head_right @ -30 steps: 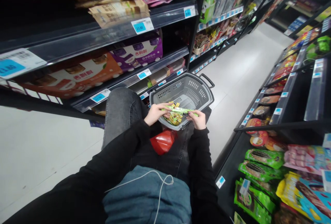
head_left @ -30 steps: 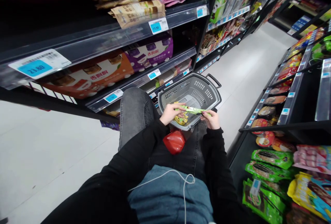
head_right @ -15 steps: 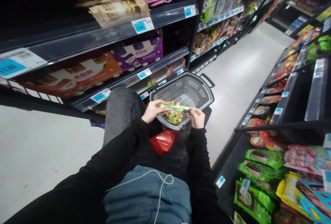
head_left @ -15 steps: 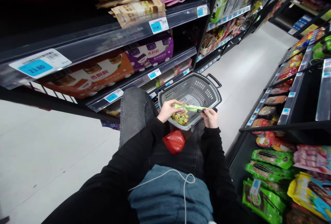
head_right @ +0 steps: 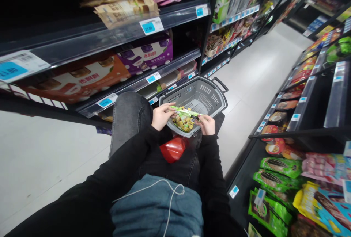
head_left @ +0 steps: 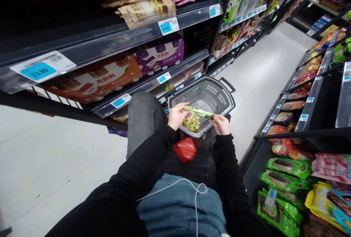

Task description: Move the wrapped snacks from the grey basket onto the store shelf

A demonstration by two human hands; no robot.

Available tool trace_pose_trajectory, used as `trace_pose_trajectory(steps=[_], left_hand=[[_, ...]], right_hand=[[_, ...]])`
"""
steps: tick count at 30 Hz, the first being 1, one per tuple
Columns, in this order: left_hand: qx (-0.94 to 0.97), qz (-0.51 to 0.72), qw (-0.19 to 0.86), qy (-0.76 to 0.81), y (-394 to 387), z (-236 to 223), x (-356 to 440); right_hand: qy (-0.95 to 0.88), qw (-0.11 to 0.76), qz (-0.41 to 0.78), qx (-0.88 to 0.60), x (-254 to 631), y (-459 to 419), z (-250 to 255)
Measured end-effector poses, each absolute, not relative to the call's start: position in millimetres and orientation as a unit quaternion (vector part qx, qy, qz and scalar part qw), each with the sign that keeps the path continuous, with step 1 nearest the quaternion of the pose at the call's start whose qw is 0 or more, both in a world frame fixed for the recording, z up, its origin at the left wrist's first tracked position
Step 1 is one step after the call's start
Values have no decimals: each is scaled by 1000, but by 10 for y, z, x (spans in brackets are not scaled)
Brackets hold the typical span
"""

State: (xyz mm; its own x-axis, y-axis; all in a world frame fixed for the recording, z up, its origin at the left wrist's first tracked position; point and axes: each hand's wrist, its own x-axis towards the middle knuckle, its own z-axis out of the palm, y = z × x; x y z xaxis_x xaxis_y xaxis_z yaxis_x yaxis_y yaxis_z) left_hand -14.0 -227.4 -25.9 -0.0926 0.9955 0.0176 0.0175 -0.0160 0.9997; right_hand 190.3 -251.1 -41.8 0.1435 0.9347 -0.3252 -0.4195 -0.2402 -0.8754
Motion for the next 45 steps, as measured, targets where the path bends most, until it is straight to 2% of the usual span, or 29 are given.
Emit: trace_pose_trajectory(steps=[2, 6, 12, 18, 24, 28, 39, 45], left_hand=[[470, 533, 473, 521, -2247, -269, -149], [384, 511, 581, 504, -2200, -275, -166], [306, 479, 658, 494, -2174, -274, -215], [339, 280, 772, 458, -2173, -320, -297], [431, 100, 815, 374, -2244, -384, -273], [449, 36, 826, 338, -2326, -361, -204], [376, 90, 847, 365, -2438, -334, 27], [400, 158, 816, 386, -2503, -258, 73]], right_hand=[[-262, 568, 595, -505, 1869, -2513, -404], [-280, 586, 557, -517, 1798, -2519, -387], [-320, 595, 527, -516, 1804, -2541, -353], [-307, 587, 533, -527, 1935, -2541, -383], [-300, 599, 508, -542, 1987, -2512, -487], [-312, 591, 499, -552, 1960, -2503, -547], [-290, 618, 503, -530, 1796, -2508, -510], [-327, 577, 548, -509, 1647, -2515, -590]])
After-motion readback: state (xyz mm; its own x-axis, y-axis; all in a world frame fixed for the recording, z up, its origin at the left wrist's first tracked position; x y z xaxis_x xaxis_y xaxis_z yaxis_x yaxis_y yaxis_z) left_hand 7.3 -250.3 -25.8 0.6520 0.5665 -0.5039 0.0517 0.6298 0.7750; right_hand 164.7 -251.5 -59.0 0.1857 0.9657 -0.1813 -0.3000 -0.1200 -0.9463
